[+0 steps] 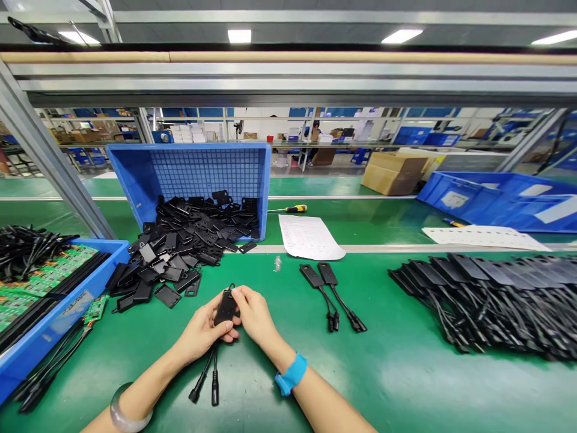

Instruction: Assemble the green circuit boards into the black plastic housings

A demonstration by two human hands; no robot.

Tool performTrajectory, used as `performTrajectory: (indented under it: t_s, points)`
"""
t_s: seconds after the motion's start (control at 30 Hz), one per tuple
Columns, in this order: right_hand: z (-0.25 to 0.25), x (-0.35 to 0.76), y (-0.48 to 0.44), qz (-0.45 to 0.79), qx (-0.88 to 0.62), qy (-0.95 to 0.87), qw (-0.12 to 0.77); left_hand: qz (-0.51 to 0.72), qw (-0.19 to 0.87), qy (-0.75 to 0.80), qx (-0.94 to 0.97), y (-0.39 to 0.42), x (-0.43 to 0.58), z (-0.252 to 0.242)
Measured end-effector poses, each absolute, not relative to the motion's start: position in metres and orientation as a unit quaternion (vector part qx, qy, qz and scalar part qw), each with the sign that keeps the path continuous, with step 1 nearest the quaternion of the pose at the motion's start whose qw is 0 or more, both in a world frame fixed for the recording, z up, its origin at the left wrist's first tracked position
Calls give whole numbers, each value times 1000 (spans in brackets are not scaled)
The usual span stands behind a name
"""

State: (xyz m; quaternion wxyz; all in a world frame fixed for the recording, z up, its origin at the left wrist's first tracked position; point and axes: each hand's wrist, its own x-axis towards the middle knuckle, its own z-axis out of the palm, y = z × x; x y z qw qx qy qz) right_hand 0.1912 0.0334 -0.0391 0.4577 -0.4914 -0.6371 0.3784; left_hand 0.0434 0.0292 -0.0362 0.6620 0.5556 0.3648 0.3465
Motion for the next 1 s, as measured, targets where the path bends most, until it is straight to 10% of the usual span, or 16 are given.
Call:
performTrajectory:
  t_s: [0.53, 0.77, 1.0]
  points:
    - [-7, 272, 50, -142, -794, -587, 73, 316, 645, 341, 606, 40, 28, -41]
    - [-26, 225, 39, -114, -617, -773, 95, 296, 284, 464, 785, 44, 23, -33]
    - [-68, 229, 48, -131, -452, -853, 227, 17, -1, 638, 770, 31, -31, 10]
